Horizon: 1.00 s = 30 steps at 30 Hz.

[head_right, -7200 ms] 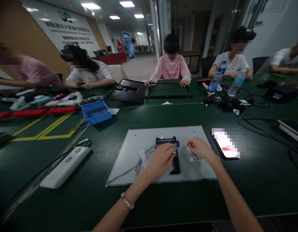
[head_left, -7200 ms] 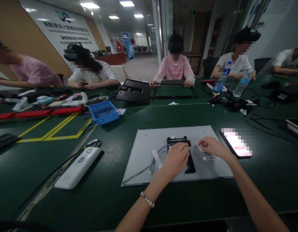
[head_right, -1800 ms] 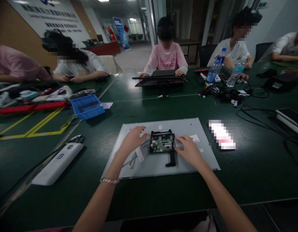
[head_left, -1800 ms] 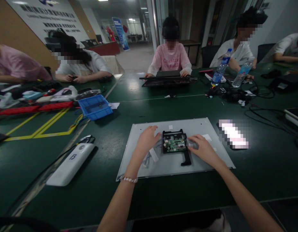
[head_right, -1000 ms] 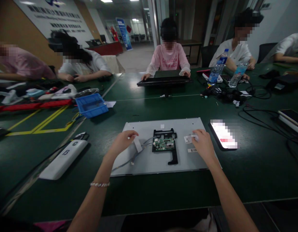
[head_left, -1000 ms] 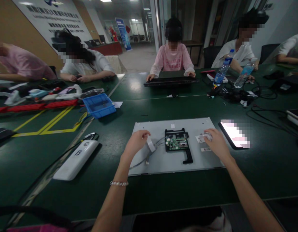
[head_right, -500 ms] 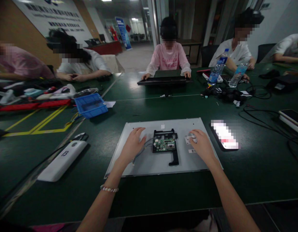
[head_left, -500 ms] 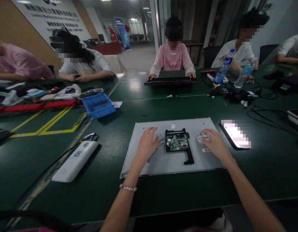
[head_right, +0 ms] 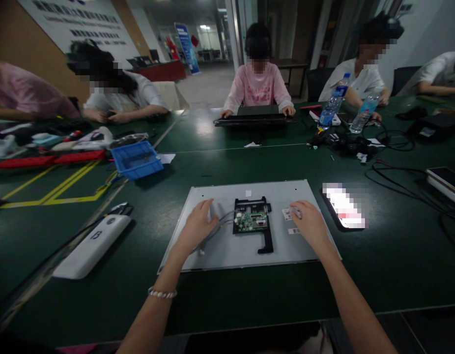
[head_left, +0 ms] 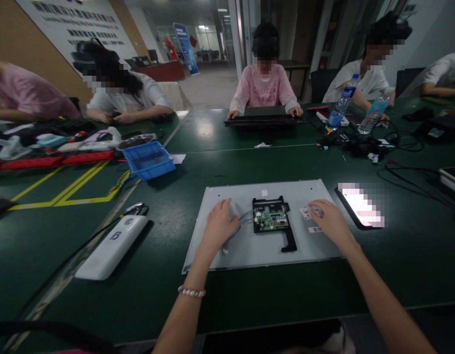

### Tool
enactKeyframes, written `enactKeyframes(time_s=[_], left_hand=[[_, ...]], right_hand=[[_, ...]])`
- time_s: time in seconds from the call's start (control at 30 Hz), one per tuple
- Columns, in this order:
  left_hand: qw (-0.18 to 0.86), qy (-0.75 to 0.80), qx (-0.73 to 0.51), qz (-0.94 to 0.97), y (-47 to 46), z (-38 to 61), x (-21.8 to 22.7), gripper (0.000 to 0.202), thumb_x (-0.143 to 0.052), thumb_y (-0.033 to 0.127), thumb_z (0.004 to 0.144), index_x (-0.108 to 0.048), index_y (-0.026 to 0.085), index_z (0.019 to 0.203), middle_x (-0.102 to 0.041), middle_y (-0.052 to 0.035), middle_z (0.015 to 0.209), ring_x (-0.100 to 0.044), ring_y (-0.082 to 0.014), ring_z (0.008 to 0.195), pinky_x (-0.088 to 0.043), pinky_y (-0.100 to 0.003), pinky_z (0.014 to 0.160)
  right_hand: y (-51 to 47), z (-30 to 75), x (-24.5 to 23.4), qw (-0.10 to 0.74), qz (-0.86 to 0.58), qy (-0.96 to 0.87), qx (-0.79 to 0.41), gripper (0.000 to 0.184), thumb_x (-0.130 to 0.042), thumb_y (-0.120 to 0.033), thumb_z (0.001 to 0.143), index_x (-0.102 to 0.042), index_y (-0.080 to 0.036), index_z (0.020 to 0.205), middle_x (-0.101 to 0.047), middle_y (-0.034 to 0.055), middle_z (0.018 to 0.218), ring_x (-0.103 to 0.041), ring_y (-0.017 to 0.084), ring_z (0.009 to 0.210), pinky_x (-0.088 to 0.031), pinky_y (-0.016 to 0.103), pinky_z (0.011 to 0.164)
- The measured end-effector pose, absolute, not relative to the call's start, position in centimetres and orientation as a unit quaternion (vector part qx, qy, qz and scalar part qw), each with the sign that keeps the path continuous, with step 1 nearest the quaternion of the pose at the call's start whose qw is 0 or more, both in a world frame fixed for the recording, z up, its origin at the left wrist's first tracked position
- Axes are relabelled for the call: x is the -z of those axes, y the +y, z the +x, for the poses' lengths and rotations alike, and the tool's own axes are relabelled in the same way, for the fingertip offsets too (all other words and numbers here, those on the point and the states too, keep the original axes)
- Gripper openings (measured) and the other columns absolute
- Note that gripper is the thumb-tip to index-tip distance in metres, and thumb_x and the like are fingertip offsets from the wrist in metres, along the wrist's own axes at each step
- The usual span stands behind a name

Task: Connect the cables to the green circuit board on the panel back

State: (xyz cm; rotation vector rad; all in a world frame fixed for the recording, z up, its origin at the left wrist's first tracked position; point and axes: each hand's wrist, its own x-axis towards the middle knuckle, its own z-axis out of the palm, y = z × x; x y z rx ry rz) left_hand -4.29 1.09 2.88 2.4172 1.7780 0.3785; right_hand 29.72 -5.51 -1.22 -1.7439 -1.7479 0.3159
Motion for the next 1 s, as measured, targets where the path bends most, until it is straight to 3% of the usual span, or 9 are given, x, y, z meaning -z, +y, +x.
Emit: enactKeyframes(time_s=[0.27,0.5,0.8,1.0], left_hand=[[0.073,0.559,-0.126,0.816,1.2,-5.4,-3.4,0.051,-0.047,0.01,0.073,-0.047,0.011,0.125,-0.053,-0.0135,0.125,-0.05,-0.0245,0.116,-0.039,-0.038,0.1],[0.061,0.576,-0.134,0.804,1.1,-5.5,-3.5,0.049,-0.038,0.004,0.076,-0.05,0.012,0.122,-0.054,-0.0119,0.125,-0.049,-0.0234,0.117,-0.039,-0.04,0.099],[0.053,0.58,-0.163,0.797,1.1,-5.3,-3.6,0.039,-0.047,0.022,0.083,-0.051,0.013,0.121,-0.056,-0.0122,0.121,-0.052,-0.0251,0.112,-0.04,-0.04,0.098],[0.059,0.565,-0.158,0.808,1.2,-5.6,-3.1,0.045,-0.047,0.013,0.077,-0.051,0.013,0.122,-0.055,-0.0117,0.122,-0.052,-0.0244,0.114,-0.04,-0.039,0.099]], right_hand=[[-5.4,29.6,1.1,0.312,-0.667,-0.666,-0.118,0.026,-0.049,-0.024,0.081,-0.063,-0.019,0.102,-0.063,0.0091,0.104,-0.059,0.024,0.097,-0.045,0.041,0.087],[-5.6,29.9,1.2,0.314,-0.671,-0.662,-0.114,0.026,-0.047,-0.025,0.082,-0.063,-0.018,0.102,-0.062,0.0097,0.105,-0.058,0.024,0.096,-0.046,0.041,0.087],[-5.5,29.9,1.4,0.316,-0.665,-0.667,-0.117,0.028,-0.05,-0.026,0.081,-0.062,-0.018,0.104,-0.062,0.0097,0.107,-0.058,0.023,0.097,-0.045,0.041,0.09],[-5.4,30.0,1.7,0.313,-0.666,-0.667,-0.118,0.026,-0.05,-0.025,0.081,-0.062,-0.019,0.102,-0.062,0.0092,0.106,-0.059,0.023,0.096,-0.046,0.041,0.088]])
